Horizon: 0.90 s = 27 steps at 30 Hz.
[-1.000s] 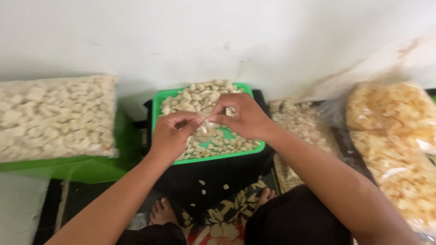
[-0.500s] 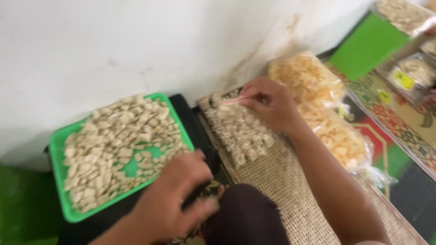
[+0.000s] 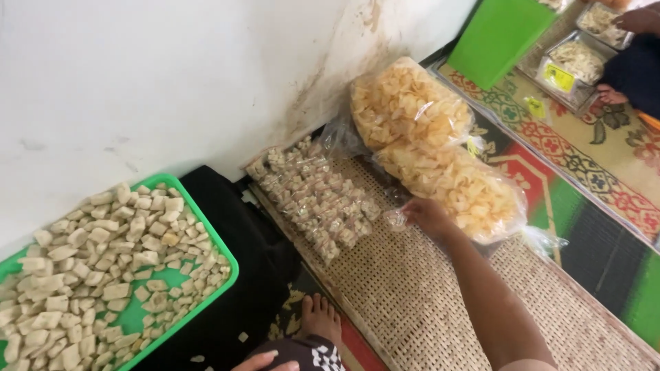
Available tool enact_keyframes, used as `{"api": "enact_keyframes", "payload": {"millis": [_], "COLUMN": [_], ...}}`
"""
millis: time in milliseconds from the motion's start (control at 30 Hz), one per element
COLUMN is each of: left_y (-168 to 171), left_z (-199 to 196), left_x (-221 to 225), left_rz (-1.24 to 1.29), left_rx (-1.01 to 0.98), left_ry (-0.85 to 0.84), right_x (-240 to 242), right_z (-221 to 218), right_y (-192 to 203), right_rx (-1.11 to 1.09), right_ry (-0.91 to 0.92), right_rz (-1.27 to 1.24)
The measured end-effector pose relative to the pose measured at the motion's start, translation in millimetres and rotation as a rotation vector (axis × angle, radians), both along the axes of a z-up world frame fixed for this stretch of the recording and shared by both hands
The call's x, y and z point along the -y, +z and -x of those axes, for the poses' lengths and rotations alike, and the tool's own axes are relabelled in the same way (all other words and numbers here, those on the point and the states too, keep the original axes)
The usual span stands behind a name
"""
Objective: Manually filling small plastic pouches with bite-sized snack pieces from a tray while sitting on the floor.
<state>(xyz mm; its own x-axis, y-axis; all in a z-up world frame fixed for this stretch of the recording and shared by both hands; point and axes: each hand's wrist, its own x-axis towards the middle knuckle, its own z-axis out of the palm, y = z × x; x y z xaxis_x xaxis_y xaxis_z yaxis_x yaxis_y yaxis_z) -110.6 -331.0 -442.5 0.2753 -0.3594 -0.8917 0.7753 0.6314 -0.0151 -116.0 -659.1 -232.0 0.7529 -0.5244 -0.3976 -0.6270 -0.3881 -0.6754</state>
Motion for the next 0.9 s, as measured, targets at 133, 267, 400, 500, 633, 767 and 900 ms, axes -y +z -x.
{"api": "enact_keyframes", "payload": {"millis": [133,267,400,500,633,767,900], "left_y": [77.8,85.4,52.1,9.2,-109.9,-79.7,-72.7], "left_z": [-30.0,-33.5,-36.1,-16.9,-3.5,-0.6,-15.2], "left_x": [5.9,6.9,6.1,-6.7,-13.5,-10.4,-9.4], "left_rz": [-0.101,-0.092,-0.054,-0.028,0.029,0.207,-0.043], "left_rx": [-0.229,-0.265,-0.336,-0.207,-0.265,0.018,-0.392], "left_ry": [-0.063,-0.001,-0.028,-0.023,0.025,0.248,0.018], "right_x": [6.9,-3.2,4.0,1.0,-38.8,-38.7,-37.5], "right_z": [-42.3,-130.8,-235.6,-302.2,-333.6,-352.3,-355.0], "right_y": [-32.0,-27.1,-60.4,-78.4,-40.5,-73.4,-104.2], "right_rx": [0.038,0.101,0.364,0.501,0.259,0.209,0.176], "right_ry": [0.067,0.145,0.265,0.323,0.242,0.066,-0.069], "right_rz": [-0.012,-0.009,-0.027,-0.069,-0.093,-0.110,-0.083]}}
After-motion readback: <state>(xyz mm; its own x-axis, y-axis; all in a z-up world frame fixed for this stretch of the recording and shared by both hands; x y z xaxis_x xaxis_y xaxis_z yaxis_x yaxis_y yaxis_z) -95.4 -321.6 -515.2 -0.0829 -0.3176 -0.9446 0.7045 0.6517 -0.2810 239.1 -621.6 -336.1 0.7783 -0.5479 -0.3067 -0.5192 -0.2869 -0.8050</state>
